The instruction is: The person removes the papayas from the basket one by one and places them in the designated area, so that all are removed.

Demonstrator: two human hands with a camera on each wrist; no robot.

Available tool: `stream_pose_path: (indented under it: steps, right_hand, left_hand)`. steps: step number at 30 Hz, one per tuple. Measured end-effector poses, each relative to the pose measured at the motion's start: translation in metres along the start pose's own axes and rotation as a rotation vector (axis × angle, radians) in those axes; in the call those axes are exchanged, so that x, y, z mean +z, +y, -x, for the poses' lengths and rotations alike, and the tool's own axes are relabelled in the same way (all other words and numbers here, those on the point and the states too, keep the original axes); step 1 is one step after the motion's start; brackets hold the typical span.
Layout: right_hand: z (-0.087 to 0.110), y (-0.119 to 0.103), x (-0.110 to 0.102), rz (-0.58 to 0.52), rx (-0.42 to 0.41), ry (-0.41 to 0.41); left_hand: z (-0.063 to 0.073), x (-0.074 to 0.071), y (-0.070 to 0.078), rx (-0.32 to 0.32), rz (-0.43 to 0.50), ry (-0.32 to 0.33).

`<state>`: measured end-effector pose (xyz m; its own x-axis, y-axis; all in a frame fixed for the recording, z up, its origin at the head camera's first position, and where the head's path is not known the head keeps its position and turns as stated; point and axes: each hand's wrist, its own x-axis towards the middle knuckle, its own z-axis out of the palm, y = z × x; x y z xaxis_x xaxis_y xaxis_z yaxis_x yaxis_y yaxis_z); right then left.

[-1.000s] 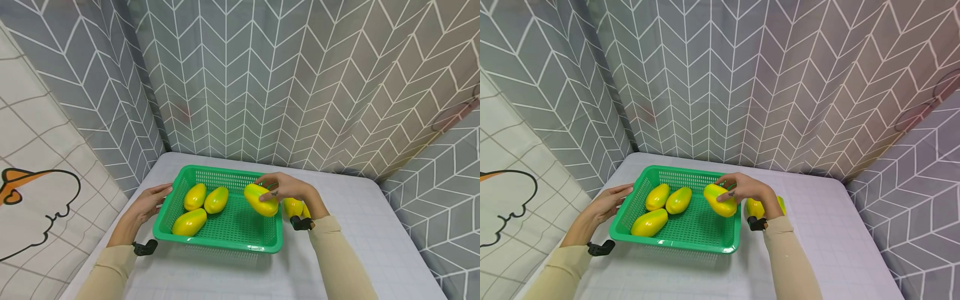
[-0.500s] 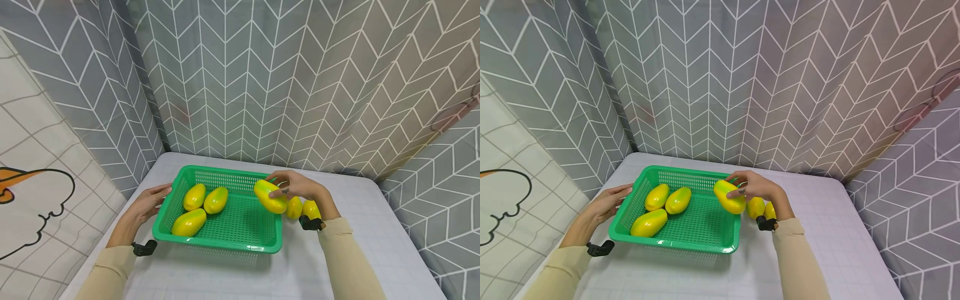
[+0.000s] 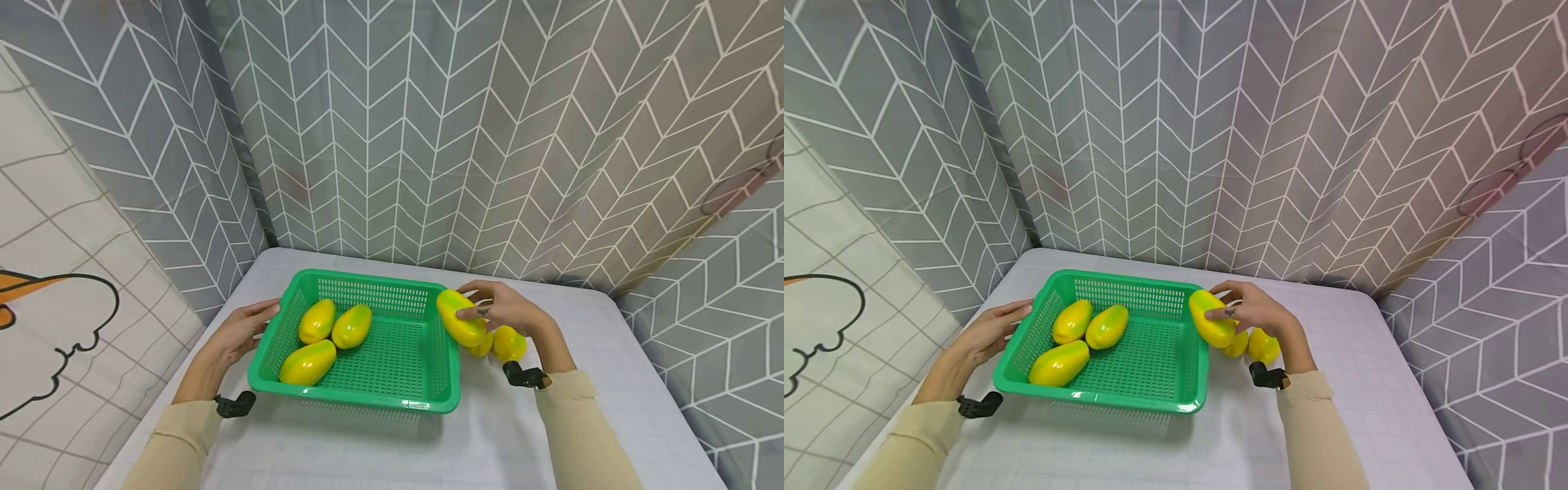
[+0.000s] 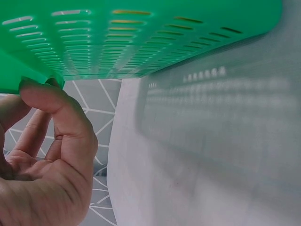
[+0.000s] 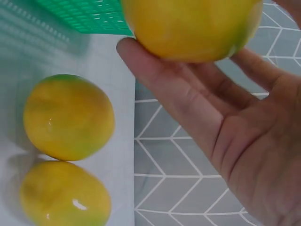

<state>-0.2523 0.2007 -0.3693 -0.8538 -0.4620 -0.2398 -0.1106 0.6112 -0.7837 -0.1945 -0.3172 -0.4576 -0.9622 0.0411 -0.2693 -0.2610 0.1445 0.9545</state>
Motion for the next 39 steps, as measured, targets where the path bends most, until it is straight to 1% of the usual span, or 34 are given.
stream_pose_path:
  steps: [6,10,19,27,34,39]
  right_hand:
    - [0.006,0.003,0.001,-0.013,0.048,0.078]
    - [0.011,0.009,0.003,-0.008,0.074,0.108]
    - [0.026,0.021,0.012,-0.026,0.118,0.169]
    - [0.036,0.027,0.022,-0.044,0.165,0.244]
    - [0.042,0.031,0.032,-0.046,0.139,0.312]
    - [0.05,0.035,0.041,-0.046,0.145,0.352]
  left_hand:
    - [0.002,0.0,0.001,-0.004,-0.009,0.004]
    - [0.003,0.0,0.001,-0.003,-0.022,0.011]
    - [0.001,0.0,-0.001,-0.005,-0.019,0.006]
    - [0.001,0.0,-0.001,-0.002,0.003,0.0]
    - [0.0,-0.001,-0.001,0.008,0.025,-0.008]
    - [-0.001,-0.001,-0.001,0.012,0.027,-0.019]
